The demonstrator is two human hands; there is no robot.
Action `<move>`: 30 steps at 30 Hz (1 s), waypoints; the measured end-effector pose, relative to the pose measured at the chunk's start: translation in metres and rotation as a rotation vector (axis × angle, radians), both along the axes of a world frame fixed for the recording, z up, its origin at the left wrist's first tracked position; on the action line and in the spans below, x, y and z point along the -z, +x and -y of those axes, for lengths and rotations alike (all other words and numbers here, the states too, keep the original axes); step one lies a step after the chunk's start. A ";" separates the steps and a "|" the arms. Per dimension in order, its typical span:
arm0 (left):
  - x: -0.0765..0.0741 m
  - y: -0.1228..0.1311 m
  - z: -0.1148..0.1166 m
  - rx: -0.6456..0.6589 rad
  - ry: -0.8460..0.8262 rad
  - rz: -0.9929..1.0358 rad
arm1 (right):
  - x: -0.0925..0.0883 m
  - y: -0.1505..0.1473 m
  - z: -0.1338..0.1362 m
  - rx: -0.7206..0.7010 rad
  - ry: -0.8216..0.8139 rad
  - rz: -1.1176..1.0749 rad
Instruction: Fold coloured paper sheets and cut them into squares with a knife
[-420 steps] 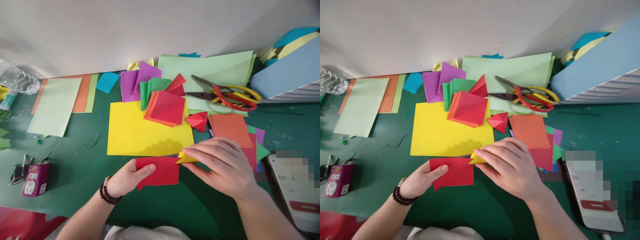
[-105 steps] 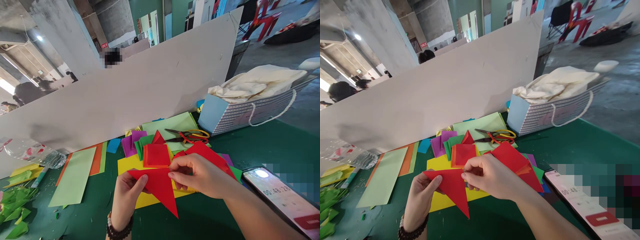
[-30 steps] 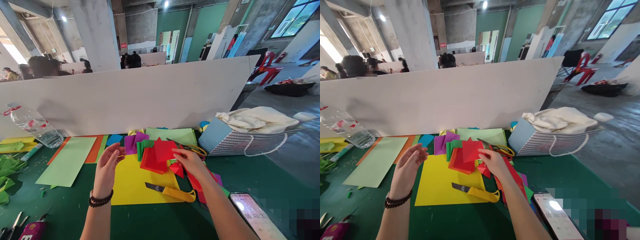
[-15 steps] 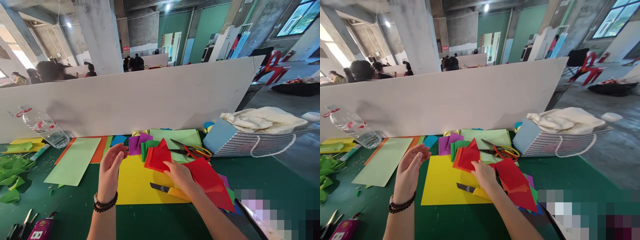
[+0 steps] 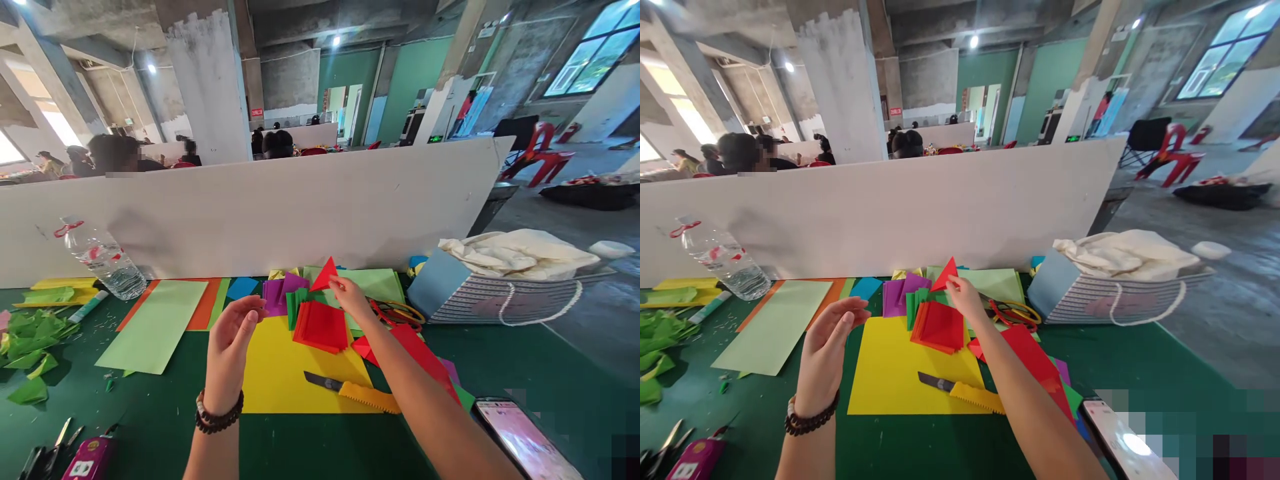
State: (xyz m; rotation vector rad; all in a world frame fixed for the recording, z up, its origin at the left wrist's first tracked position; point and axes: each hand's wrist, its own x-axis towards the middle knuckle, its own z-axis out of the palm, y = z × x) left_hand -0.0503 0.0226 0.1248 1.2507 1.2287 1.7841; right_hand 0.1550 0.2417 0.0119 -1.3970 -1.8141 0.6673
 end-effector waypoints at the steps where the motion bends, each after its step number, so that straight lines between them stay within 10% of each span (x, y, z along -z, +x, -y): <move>1: 0.000 -0.001 0.001 0.001 0.001 0.000 | -0.002 0.006 0.005 0.019 0.016 -0.004; 8: -0.003 -0.007 0.005 -0.029 0.034 0.029 | 0.013 0.057 0.074 0.023 -0.103 0.092; 20: -0.006 -0.020 0.022 -0.105 -0.087 -0.249 | 0.042 0.013 0.089 -0.087 -0.293 0.153; 30: 0.106 0.026 -0.061 0.191 -0.704 -0.781 | 0.051 0.013 0.117 -0.109 -0.017 0.414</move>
